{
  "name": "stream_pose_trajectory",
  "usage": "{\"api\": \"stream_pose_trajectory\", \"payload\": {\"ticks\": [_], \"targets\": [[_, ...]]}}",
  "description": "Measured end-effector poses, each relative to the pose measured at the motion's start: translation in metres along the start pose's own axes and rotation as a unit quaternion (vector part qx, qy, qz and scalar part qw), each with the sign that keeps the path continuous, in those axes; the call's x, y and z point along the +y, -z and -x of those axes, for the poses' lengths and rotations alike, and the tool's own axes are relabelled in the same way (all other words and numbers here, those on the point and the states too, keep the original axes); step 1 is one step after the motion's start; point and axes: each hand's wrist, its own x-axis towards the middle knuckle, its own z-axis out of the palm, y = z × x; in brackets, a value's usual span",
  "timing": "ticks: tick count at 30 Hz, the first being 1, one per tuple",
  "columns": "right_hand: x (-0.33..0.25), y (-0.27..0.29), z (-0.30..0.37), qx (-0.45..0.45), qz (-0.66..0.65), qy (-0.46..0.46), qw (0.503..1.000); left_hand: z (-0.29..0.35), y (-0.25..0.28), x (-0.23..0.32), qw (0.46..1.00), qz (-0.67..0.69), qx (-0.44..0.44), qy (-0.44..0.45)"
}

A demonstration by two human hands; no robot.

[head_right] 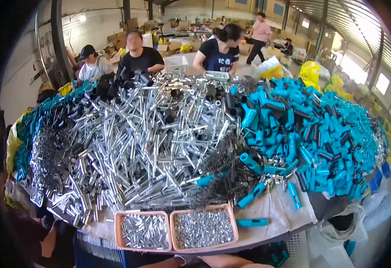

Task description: Assembling metal hardware frames by attaching plastic handles and securing small components.

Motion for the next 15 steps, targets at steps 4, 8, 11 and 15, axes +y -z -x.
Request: {"api": "stream_pose_trajectory", "payload": {"ticks": [4, 8, 11, 15], "targets": [[0.013, -0.006, 0.018, -0.012, 0.031, -0.019, 0.999, 0.018, -0.001, 0.011, 0.999, -0.034, 0.017, 0.024], [-0.009, -0.013, 0.030, -0.032, 0.075, -0.009, 0.997, 0.008, 0.017, 0.037, 0.995, -0.073, 0.056, 0.028], [-0.017, -0.016, 0.043, -0.040, 0.105, -0.004, 0.994, 0.004, 0.022, 0.052, 0.993, -0.091, 0.045, 0.066], [-0.017, -0.019, 0.054, -0.048, 0.140, -0.007, 0.989, -0.003, 0.027, 0.056, 0.986, -0.141, -0.003, 0.084]]}}
